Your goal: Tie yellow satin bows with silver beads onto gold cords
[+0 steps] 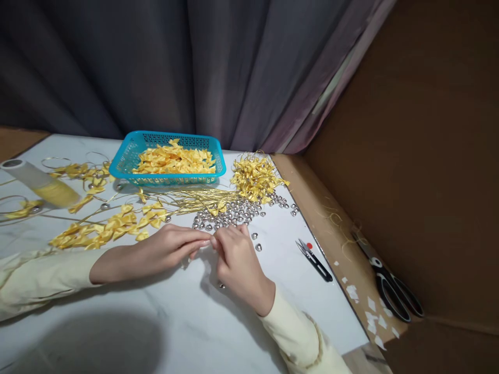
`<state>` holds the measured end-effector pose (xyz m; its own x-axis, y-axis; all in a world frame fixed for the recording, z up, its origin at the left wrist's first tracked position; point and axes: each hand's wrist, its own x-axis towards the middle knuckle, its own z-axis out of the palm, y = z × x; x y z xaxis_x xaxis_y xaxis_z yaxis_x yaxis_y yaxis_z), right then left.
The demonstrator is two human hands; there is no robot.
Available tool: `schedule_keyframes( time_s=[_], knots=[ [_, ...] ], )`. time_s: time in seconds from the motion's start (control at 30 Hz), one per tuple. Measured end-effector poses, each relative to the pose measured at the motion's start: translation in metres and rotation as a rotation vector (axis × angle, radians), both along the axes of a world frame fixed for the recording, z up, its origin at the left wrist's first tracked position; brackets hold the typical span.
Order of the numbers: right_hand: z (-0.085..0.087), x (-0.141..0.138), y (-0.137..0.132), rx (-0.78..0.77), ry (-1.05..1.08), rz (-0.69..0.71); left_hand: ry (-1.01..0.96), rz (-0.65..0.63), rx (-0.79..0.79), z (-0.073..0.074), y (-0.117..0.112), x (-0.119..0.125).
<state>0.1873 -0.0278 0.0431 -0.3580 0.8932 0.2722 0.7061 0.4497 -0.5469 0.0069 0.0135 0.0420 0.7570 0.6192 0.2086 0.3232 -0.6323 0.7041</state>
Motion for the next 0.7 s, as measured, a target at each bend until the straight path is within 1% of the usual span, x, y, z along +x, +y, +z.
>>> schedule_keyframes(
  time_s=[0.1,0.17,0.23,0.3,0.33,0.4,0.47,0.5,0.57,0.7],
  knots=[
    [0.001,-0.001,-0.001,-0.011,-0.045,0.033,0.031,-0.023,0.049,-0.001,0.000,0.000],
    [0.002,0.000,-0.001,-0.036,-0.062,0.034,0.046,-0.008,0.019,0.001,0.001,0.000],
    [0.004,0.002,0.001,-0.065,-0.050,0.011,0.053,0.015,-0.077,0.005,0.002,0.000],
    [0.008,0.005,0.004,-0.134,0.023,-0.007,0.039,0.045,-0.217,0.011,0.003,0.001],
    [0.010,0.007,0.005,-0.196,0.082,0.000,0.026,0.057,-0.291,0.015,0.003,0.001],
    [0.016,0.011,0.008,-0.366,0.212,0.059,-0.011,0.075,-0.427,0.021,0.005,0.001],
    [0.022,0.014,0.009,-0.525,0.316,0.137,-0.048,0.084,-0.521,0.025,0.006,0.001],
    [0.023,0.015,0.009,-0.577,0.350,0.162,-0.062,0.087,-0.548,0.025,0.007,0.001],
    [0.024,0.014,0.009,-0.614,0.402,0.162,-0.079,0.093,-0.570,0.024,0.007,0.001],
    [0.020,0.011,0.008,-0.589,0.462,0.059,-0.084,0.100,-0.612,0.021,0.008,0.002]
  ],
)
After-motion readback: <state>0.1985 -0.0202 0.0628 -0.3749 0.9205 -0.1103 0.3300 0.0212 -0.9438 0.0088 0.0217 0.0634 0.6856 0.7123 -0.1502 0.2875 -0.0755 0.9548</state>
